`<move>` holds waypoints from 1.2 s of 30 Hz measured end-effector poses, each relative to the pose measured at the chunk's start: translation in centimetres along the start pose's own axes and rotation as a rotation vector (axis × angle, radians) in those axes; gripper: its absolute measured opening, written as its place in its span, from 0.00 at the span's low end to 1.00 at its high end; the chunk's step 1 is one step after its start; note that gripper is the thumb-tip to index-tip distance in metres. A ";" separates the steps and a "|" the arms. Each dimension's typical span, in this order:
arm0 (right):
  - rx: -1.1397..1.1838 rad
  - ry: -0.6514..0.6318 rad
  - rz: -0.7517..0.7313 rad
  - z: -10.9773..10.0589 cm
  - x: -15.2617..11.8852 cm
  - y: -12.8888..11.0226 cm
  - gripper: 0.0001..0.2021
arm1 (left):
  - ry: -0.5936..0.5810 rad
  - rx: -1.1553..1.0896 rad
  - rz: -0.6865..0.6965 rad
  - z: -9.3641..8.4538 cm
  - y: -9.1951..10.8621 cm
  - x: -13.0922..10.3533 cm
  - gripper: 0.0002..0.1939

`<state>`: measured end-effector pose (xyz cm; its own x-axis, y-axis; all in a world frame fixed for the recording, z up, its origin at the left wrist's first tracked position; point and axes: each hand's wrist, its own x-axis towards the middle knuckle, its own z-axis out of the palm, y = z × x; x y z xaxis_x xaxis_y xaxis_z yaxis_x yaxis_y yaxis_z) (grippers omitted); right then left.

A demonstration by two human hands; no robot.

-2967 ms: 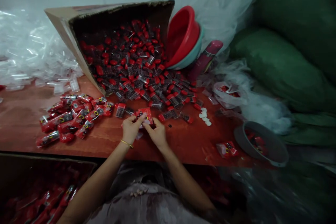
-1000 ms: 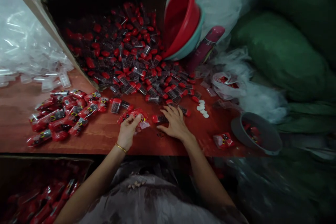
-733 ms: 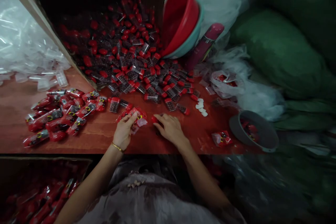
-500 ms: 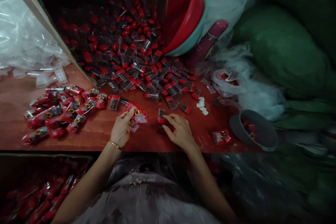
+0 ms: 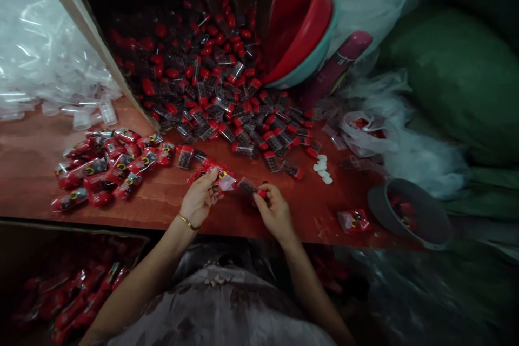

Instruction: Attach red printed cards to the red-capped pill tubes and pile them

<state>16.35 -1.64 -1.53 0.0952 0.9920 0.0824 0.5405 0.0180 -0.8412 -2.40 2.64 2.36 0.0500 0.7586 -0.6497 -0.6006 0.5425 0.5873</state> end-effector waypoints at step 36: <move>0.497 0.159 0.063 2.8 -1.3 -3.9 0.07 | -0.024 0.003 0.303 1.3 -2.8 -0.7 0.19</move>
<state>11.78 -2.61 0.16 0.2612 0.9627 0.0709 0.0710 0.0541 -0.9960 0.29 1.10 1.79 -0.1118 0.8943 -0.4332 -0.5887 0.2916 0.7539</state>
